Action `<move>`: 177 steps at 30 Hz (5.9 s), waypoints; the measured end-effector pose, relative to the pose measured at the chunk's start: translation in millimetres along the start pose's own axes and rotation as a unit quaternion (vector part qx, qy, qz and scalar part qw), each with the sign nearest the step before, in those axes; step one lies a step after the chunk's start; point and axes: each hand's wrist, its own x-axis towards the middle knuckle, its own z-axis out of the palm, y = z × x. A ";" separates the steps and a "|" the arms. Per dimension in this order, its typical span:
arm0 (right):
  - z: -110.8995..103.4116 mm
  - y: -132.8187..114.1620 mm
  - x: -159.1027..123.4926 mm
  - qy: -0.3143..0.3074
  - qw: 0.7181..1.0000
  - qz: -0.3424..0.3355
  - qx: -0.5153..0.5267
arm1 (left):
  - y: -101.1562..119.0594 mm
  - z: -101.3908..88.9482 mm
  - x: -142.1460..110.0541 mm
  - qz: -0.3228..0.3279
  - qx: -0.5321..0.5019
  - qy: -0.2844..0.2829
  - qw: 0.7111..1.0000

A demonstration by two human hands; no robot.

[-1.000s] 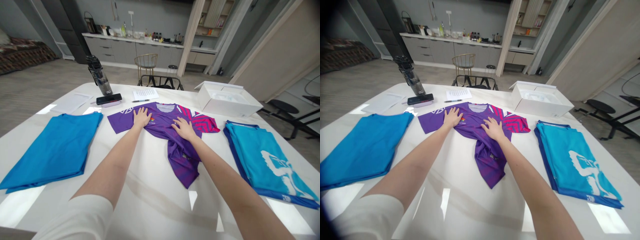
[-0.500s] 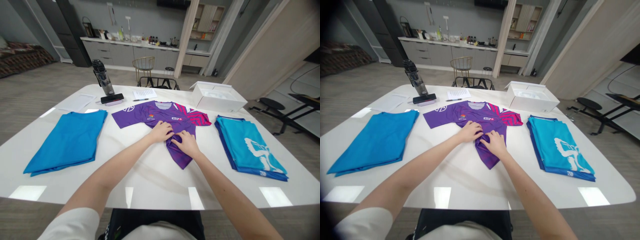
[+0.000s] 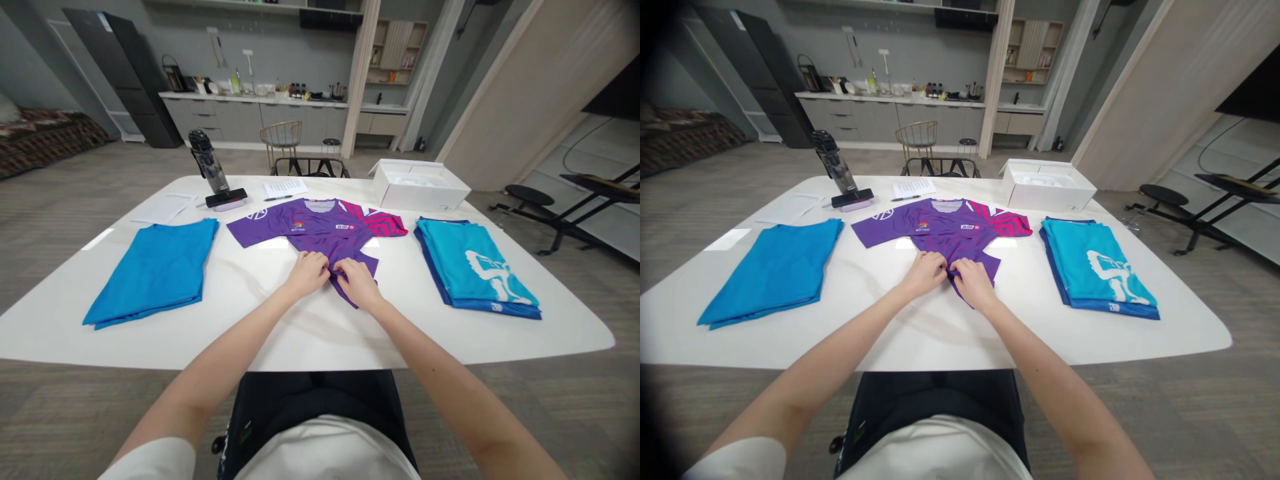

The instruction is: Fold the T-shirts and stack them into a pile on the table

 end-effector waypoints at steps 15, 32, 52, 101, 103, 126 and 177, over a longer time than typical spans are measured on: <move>8.0 -25.3 -21.7 -0.022 0.992 0.103 -0.065 | 12.2 -18.9 -68.0 -0.007 0.008 -0.055 0.998; -11.3 -2.1 -86.1 -0.055 0.991 0.115 -0.051 | 31.2 -28.1 -113.8 -0.045 -0.062 -0.069 0.995; -44.9 -18.9 -147.1 -0.076 0.957 0.118 -0.255 | 30.6 -71.5 -188.7 -0.155 0.172 -0.103 0.967; -20.4 51.5 -155.0 -0.134 0.952 0.197 -0.191 | 14.0 -6.7 -145.7 -0.133 0.053 -0.128 0.981; -28.7 59.2 -162.9 -0.140 0.943 0.215 -0.211 | 23.0 -5.4 -148.0 -0.145 0.049 -0.123 0.981; -1.9 49.6 -69.7 -0.142 0.943 0.212 -0.216 | -23.6 3.3 -91.0 -0.173 0.081 -0.120 0.974; 55.9 183.6 185.0 -0.129 0.939 0.284 -0.143 | -213.8 45.0 117.4 -0.305 0.079 -0.087 0.945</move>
